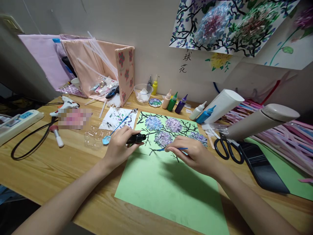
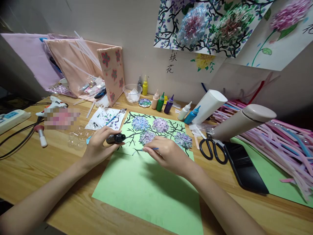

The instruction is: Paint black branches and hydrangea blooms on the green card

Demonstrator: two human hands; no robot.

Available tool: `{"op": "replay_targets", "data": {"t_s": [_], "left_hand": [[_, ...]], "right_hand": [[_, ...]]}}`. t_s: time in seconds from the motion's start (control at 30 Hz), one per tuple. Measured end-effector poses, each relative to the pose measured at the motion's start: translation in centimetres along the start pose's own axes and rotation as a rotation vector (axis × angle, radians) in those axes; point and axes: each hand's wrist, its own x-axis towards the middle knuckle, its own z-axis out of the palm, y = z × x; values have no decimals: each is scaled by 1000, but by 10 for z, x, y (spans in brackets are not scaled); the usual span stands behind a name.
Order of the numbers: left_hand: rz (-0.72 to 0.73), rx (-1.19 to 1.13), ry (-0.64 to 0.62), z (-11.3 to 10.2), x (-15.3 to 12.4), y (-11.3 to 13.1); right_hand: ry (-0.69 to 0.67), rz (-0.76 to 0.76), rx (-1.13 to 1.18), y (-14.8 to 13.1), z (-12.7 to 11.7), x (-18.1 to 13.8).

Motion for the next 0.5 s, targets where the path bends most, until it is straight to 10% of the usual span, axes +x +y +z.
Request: {"op": "replay_targets", "data": {"t_s": [0.33,0.5], "left_hand": [[-18,-3,-53,2,-2,1],[-16,-17,-56,2,-2,0]], "right_hand": [[410,22,259,-5,-14,-7],[345,0,251,-7,-10,-7]]}}
